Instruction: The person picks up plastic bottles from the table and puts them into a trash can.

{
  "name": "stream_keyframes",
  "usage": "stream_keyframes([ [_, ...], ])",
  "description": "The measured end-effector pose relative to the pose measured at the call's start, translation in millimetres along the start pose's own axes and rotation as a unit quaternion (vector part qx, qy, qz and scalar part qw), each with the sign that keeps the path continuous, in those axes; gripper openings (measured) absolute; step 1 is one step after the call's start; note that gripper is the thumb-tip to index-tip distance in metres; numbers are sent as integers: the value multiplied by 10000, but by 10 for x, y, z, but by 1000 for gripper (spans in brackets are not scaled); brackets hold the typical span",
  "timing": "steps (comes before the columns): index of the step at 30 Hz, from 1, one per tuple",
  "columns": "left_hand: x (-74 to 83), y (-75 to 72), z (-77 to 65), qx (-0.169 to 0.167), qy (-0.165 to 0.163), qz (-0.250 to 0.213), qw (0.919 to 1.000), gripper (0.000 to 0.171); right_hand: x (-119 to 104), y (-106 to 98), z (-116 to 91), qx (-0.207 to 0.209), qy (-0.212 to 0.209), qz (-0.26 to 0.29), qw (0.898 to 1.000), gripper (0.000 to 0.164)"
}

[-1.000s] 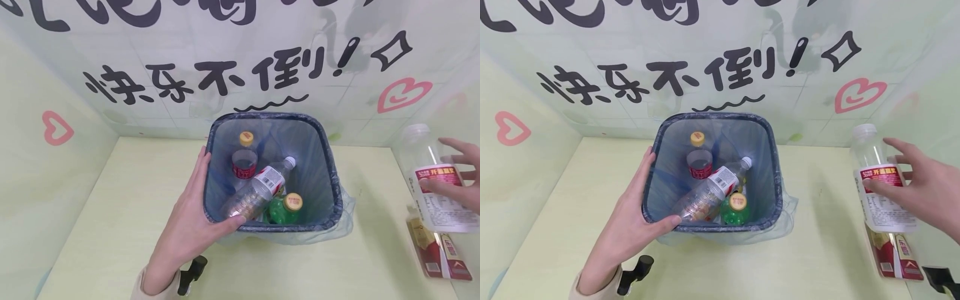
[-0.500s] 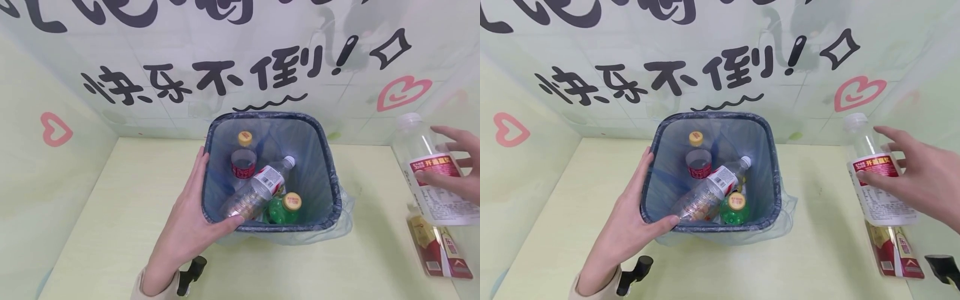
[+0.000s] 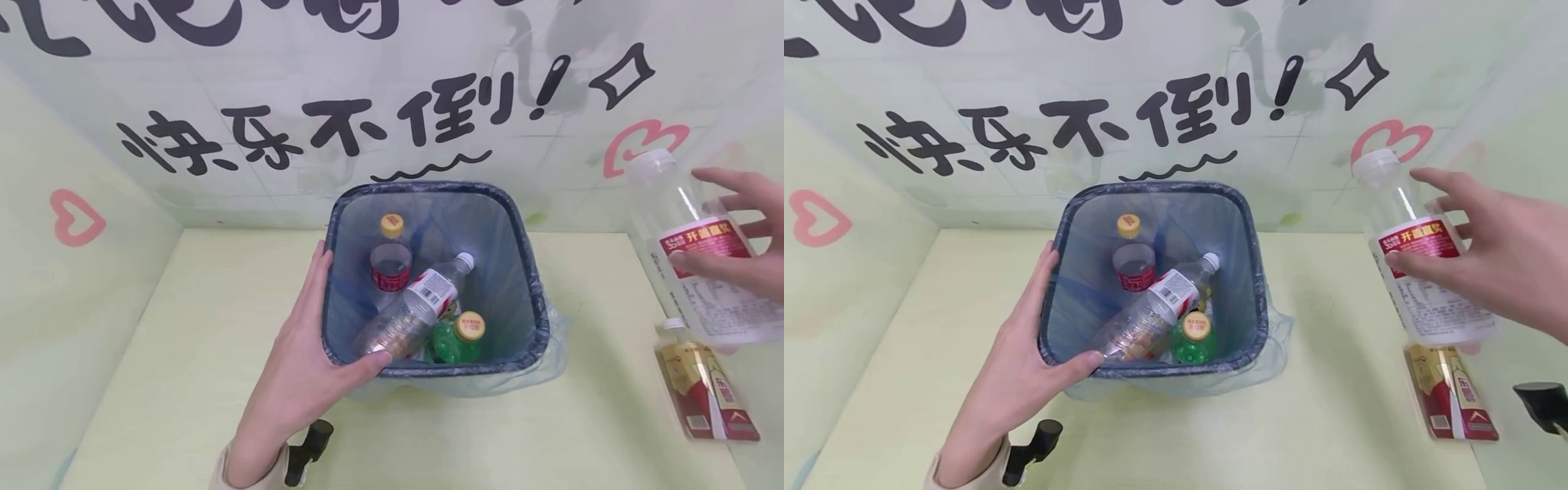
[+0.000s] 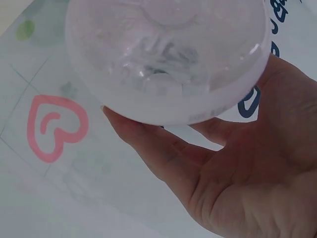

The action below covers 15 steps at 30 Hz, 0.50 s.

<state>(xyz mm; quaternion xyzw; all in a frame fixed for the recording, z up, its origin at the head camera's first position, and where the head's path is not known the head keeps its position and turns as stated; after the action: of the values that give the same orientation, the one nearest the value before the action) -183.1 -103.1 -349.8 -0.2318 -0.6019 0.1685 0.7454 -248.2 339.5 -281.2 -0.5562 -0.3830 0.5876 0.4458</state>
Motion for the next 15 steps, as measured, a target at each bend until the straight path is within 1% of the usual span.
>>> stream_keyframes([
  [4,-9,-7,-12,20,21,-56,10000,117,-40,10,62,-52,-78,-7,10000,106],
  [8,-10,-11,-10,32,51,-22,10000,117,54,80,164,-118,-206,127,9996,109],
  [10,-7,-9,-7,32,57,-16,10000,117,46,100,196,-133,-309,238,9991,108],
  [12,-6,-4,-5,26,44,-29,10000,118,-6,105,223,-191,-437,308,9984,106],
  [15,-9,-3,-6,18,26,-7,10000,118,-202,105,242,-405,-635,339,9966,104],
])
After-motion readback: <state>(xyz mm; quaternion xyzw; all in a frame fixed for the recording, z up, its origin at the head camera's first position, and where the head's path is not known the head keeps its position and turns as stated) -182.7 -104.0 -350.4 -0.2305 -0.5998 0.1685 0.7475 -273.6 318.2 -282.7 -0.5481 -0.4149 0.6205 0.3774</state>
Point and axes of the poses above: each hand's wrist, its own z-axis towards the middle knuckle, its own y-axis out of the palm, x = y × z, the point moved 6 cm from there along z, towards the middle knuckle, and after that the axes turned 6 degrees about -z, right-handed, at the moved point
